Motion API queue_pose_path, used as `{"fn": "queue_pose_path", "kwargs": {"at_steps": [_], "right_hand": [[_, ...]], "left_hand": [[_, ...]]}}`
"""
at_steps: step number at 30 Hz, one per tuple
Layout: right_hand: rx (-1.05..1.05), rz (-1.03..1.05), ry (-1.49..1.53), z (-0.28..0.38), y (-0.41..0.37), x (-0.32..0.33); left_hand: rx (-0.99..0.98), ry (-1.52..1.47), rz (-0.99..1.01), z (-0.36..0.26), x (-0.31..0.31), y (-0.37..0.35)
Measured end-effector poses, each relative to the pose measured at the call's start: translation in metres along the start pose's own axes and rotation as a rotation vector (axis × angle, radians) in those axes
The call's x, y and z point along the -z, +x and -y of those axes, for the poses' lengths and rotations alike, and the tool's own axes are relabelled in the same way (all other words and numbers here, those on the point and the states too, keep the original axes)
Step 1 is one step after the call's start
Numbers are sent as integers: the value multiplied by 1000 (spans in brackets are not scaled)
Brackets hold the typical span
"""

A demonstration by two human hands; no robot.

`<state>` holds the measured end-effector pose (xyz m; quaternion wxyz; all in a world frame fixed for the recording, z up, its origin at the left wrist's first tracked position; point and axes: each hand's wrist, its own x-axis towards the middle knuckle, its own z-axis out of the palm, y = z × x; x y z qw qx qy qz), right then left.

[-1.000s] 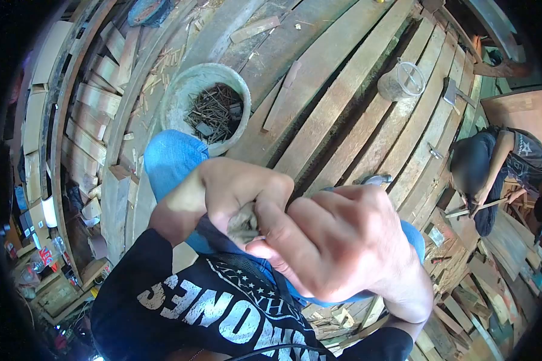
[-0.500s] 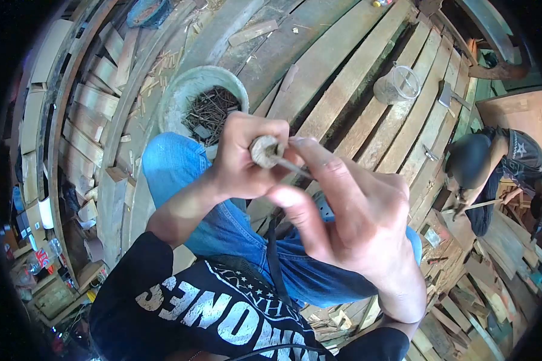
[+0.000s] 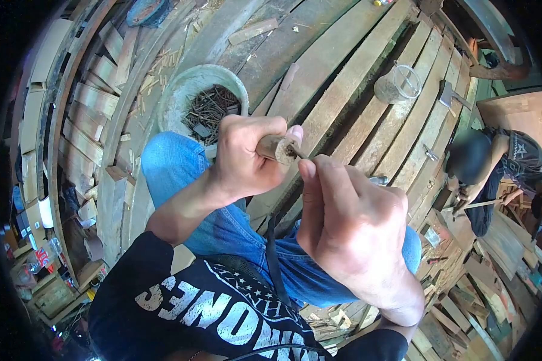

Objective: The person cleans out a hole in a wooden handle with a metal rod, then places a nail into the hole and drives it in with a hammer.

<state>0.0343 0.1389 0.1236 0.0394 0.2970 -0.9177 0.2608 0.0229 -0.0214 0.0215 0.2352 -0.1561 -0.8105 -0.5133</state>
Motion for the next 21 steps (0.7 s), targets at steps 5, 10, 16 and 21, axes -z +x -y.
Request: {"fn": "queue_pose_path", "kwargs": {"at_steps": [5, 10, 16, 21], "right_hand": [[124, 51, 40, -8, 1, 6], [283, 62, -46, -21, 3, 11], [376, 161, -137, 1, -2, 19], [565, 188, 32, -4, -2, 10]], "left_hand": [[137, -314, 284, -11, 9, 1], [223, -452, 524, -14, 19, 4], [252, -907, 1011, -5, 27, 2], [146, -1387, 1361, 0, 7, -5]]}}
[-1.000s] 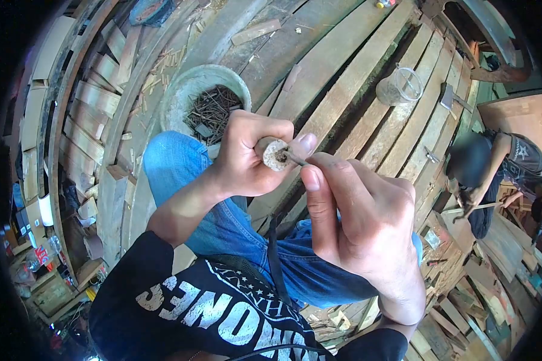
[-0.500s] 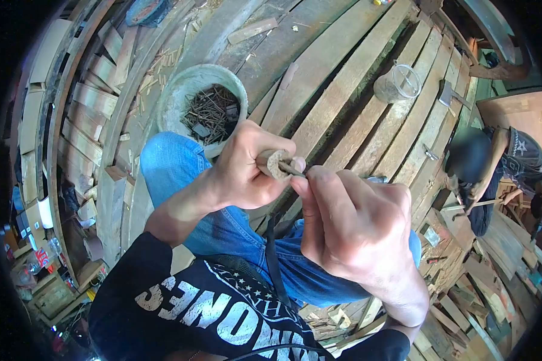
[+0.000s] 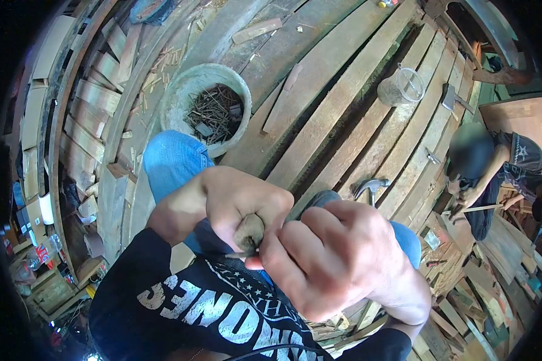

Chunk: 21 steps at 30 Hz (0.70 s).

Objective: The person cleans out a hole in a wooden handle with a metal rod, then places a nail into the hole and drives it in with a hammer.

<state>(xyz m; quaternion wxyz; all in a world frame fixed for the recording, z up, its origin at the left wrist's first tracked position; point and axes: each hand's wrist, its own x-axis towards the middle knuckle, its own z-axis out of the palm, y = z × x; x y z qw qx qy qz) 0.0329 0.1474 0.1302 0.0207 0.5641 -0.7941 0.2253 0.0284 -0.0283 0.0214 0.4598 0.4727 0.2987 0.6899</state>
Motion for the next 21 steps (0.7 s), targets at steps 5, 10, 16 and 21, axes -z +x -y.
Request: {"fn": "queue_pose_path", "kwargs": {"at_steps": [5, 10, 16, 21], "right_hand": [[-32, -264, 110, -24, 3, -6], [-223, -427, 113, -29, -4, 2], [-390, -375, 123, -28, -8, 7], [-336, -358, 118, -35, -6, 1]], "left_hand": [[91, 70, -233, -19, 12, -14], [248, 726, -795, -10, 24, -18], [1248, 1304, -980, 111, 74, -8], [1559, 1319, -676, 212, 93, -41]]}}
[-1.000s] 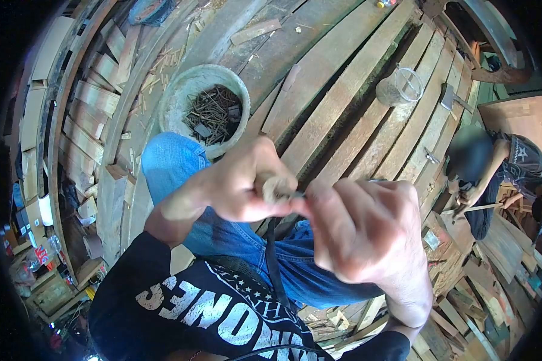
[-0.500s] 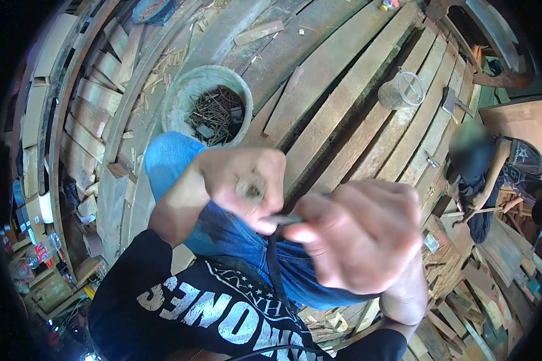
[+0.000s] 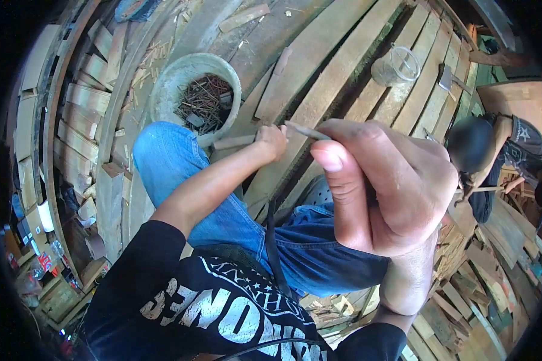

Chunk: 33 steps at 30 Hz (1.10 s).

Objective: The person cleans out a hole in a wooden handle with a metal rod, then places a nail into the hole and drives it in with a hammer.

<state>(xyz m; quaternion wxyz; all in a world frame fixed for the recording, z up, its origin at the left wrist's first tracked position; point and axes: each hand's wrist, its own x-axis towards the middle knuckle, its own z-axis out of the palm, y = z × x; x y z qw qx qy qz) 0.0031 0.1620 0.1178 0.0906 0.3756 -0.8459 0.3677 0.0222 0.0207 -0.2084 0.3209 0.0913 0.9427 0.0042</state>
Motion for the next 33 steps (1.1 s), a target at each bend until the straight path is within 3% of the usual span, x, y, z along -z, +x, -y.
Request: {"fn": "queue_pose_path", "kwargs": {"at_steps": [1, 3, 5, 9, 11, 13, 14, 15, 17, 18, 25, 27, 30, 33], "right_hand": [[21, -49, 9, -1, -2, -1], [-27, 52, -30, 1, -8, 9], [-32, 6, 8, -1, -10, 8], [-88, 46, -12, 6, -7, 13], [-107, 54, -22, 6, -9, 14], [-54, -7, 2, 5, -10, 13], [-124, -2, 22, 11, -9, 15], [-128, -5, 18, 10, -10, 16], [-70, 14, -19, 6, -10, 17], [-76, 10, -17, 5, -11, 17], [-121, -1, -115, 12, -13, 23], [-123, 1, -104, 11, -14, 23], [17, -63, -129, 0, -19, 19], [-27, -14, -101, 7, -16, 22]], "left_hand": [[-60, 20, 98, 6, 3, -1], [-144, 5, 84, 7, 14, 2], [-197, 19, -104, 3, 19, 1], [-214, 260, 74, 16, -5, -2], [-173, 170, 7, 15, 1, 0], [-203, 70, -208, 15, -3, 6], [-379, -2, -366, 30, -90, 51], [-385, -1, -366, 25, -75, 43], [-233, 131, -20, 16, -29, 17], [-180, 46, -125, 15, -25, 20], [-237, 199, -52, 13, -34, 13], [-88, 61, -251, 10, -21, 18], [-204, 135, -50, 16, -37, 19], [-252, 180, 2, 16, -28, 20]]}}
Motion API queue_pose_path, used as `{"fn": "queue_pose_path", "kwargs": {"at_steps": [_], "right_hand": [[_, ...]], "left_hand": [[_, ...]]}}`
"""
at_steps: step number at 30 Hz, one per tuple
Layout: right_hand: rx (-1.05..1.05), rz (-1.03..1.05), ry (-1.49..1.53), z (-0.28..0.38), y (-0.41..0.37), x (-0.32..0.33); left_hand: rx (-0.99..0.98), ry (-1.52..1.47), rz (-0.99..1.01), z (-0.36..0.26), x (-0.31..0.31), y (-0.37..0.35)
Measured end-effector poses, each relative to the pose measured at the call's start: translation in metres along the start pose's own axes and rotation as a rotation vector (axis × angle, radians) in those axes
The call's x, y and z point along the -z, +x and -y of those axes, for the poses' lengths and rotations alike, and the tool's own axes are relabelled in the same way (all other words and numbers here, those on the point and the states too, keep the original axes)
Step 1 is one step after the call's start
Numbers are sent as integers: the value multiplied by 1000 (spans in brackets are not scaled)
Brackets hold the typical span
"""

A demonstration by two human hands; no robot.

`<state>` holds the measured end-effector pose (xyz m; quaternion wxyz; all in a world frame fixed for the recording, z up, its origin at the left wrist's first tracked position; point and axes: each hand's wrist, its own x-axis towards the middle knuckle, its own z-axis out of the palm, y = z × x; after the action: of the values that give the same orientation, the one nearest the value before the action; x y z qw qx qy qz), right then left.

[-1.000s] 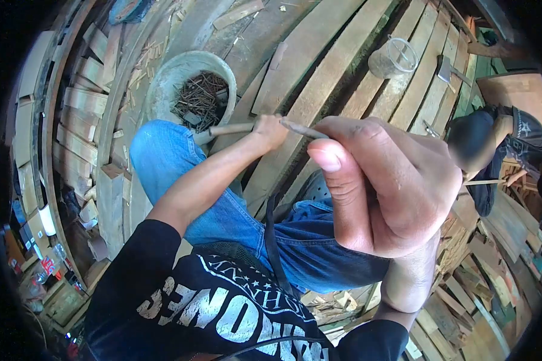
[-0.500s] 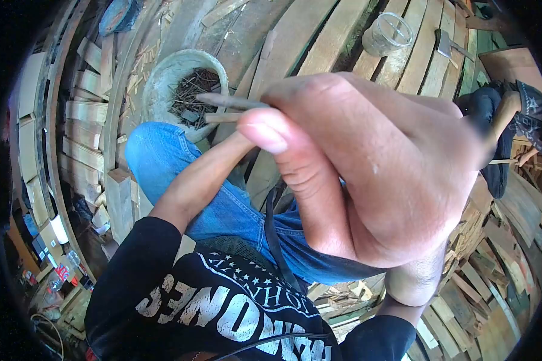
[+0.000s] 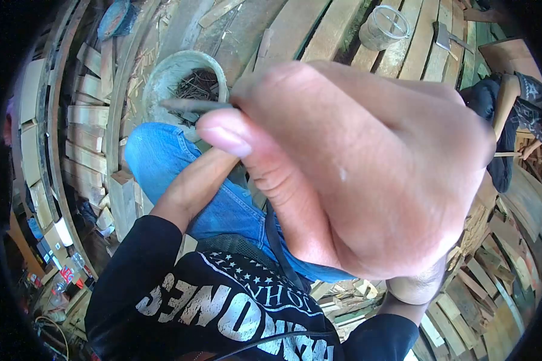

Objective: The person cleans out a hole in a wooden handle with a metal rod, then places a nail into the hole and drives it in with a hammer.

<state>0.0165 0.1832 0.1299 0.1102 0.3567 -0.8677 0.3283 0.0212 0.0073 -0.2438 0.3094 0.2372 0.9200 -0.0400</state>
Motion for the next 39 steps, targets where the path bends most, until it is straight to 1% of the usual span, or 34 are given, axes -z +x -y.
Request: {"fn": "queue_pose_path", "kwargs": {"at_steps": [1, 2, 4, 5, 6, 7, 8, 10, 11, 12, 13, 14, 15, 16, 17, 18, 20, 21, 22, 24, 26, 28, 30, 32, 34, 37, 39], "right_hand": [[-3, -9, -3, -1, 0, 0], [14, -12, -1, -3, 0, 0], [25, -3, 3, -2, -3, 0], [-13, -13, 18, 2, -2, 0], [-41, -26, 32, 3, 0, 0], [-37, -62, 10, 3, 0, -2], [-29, -72, 5, 7, 2, -2], [-83, -141, 273, 14, 9, 0], [-85, -113, 172, 11, 10, 4], [-91, -83, 72, 8, 10, 8], [-55, -70, 27, 2, 11, 15], [-20, -55, -16, -4, 12, 21], [-12, -65, -26, -8, 10, 25], [-67, -72, 61, -11, 8, 27], [-117, -78, 152, -12, 8, 28], [-103, -83, 154, -11, 9, 28], [-200, -99, 178, -6, 10, 26], [-255, -110, 232, -3, 10, 23], [-245, -110, 238, -1, 10, 22], [-288, -49, 254, 1, 10, 21], [-260, -51, 277, 2, 11, 17], [-278, -32, 273, 4, 12, 15], [-274, -37, 285, 3, 11, 13], [-266, -43, 297, 2, 12, 11], [-305, -5, 309, 3, 12, 11], [-294, -6, 304, 1, 13, 7], [-281, -15, 311, -2, 10, 5]], "left_hand": [[63, -58, -162, -1, 4, -3], [56, -53, -164, 0, 9, -3], [87, -140, -208, -2, 11, -9], [88, -142, -212, -3, -2, -5], [62, -77, -126, -1, -25, 7], [38, -8, -42, 2, -21, 8], [41, 1, -52, 6, -17, 7], [-83, -307, -238, 0, 54, -27], [-92, -292, -257, -3, 79, -37], [-190, -547, -526, -7, 100, -46], [-292, -805, -791, -10, 119, -55], [-304, -796, -801, -11, 136, -65], [-381, -1015, -867, -9, 150, -76], [-455, -1235, -927, -9, 163, -87], [-481, -1189, -1015, -8, 173, -97], [-501, -1142, -1100, -8, 182, -108], [-513, -1119, -1151, -5, 195, -125], [-498, -1120, -1136, -2, 195, -129], [-483, -1123, -1122, 1, 195, -131], [-492, -1113, -1149, 2, 197, -133], [-557, -1051, -1124, 4, 197, -136], [-555, -1055, -1118, 3, 198, -138], [-578, -1026, -1235, 1, 199, -136], [-576, -995, -1250, 2, 199, -137], [-576, -964, -1266, 4, 200, -138], [-580, -961, -1259, 6, 199, -140], [-550, -954, -1235, 7, 199, -141]]}}
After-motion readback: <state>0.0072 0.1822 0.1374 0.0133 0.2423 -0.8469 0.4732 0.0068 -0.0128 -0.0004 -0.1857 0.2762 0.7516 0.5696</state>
